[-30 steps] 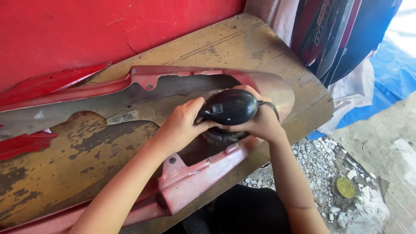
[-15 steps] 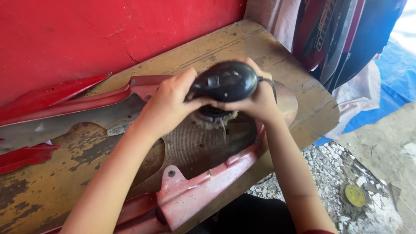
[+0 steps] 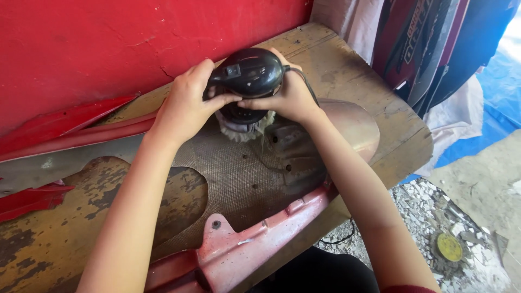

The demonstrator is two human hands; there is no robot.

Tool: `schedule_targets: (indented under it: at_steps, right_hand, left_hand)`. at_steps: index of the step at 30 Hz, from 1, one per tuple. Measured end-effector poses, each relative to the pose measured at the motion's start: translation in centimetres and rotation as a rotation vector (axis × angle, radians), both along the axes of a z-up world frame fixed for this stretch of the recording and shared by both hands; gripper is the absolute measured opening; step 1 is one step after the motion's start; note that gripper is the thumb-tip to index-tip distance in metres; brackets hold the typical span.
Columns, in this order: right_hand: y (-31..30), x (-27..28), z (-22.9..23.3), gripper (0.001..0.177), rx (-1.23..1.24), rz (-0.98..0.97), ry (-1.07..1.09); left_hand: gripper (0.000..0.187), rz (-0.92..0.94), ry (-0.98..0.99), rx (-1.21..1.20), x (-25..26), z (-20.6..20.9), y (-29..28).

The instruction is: The person uses a power polisher with a buffing pad to smooth the surface of a red car part. They move the tool across the curved edges and flat areas of the part, which is resting on a wooden workbench.

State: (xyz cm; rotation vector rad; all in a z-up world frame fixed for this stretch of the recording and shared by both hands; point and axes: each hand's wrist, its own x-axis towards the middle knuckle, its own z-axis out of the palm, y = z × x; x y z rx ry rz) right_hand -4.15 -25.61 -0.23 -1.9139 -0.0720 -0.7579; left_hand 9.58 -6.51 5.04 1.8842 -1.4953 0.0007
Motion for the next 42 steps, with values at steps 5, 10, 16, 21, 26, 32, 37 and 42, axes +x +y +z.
schedule_targets:
  at_steps: [5, 10, 16, 21, 26, 32, 37, 42]
  right_hand:
    - [-1.5, -1.3, 0.4, 0.077, 0.061, -0.002, 0.046]
    - [-2.6, -4.7, 3.8, 0.072, -0.175, -0.126, 0.101]
    - [-5.3, -6.0, 3.3, 0.07, -0.217, -0.199, 0.127]
    - [-5.7, -6.0, 2.7, 0.073, -0.222, -0.195, 0.128]
    - [-6.0, -8.1, 3.3, 0.076, -0.245, -0.148, 0.18]
    - [-8.2, -9.0, 1.9, 0.071, -0.149, -0.173, 0.086]
    - [-9.2, -8.0, 1.1, 0.065, -0.105, -0.186, 0.081]
    - [-9.0, -9.1, 0.9, 0.062, -0.076, -0.124, 0.009]
  left_hand:
    - [0.05, -0.03, 0.068, -0.017, 0.3, -1.4, -2.6]
    - [0.059, -0.199, 0.175, -0.139, -1.2, -1.2, -4.5]
    - [0.044, -0.205, 0.139, -0.175, -1.4, -3.9, -8.3]
    - [0.043, -0.179, 0.226, -0.134, -1.8, -4.0, -8.4]
    - [0.043, -0.184, 0.195, -0.082, -3.5, -3.0, -8.2]
    - [0.046, -0.193, 0.09, -0.154, -4.6, -2.6, -10.9]
    - [0.044, -0.21, 0.054, -0.205, -4.3, -2.4, -11.5]
    - [0.044, -0.226, 0.066, -0.134, -4.7, -2.6, -11.7]
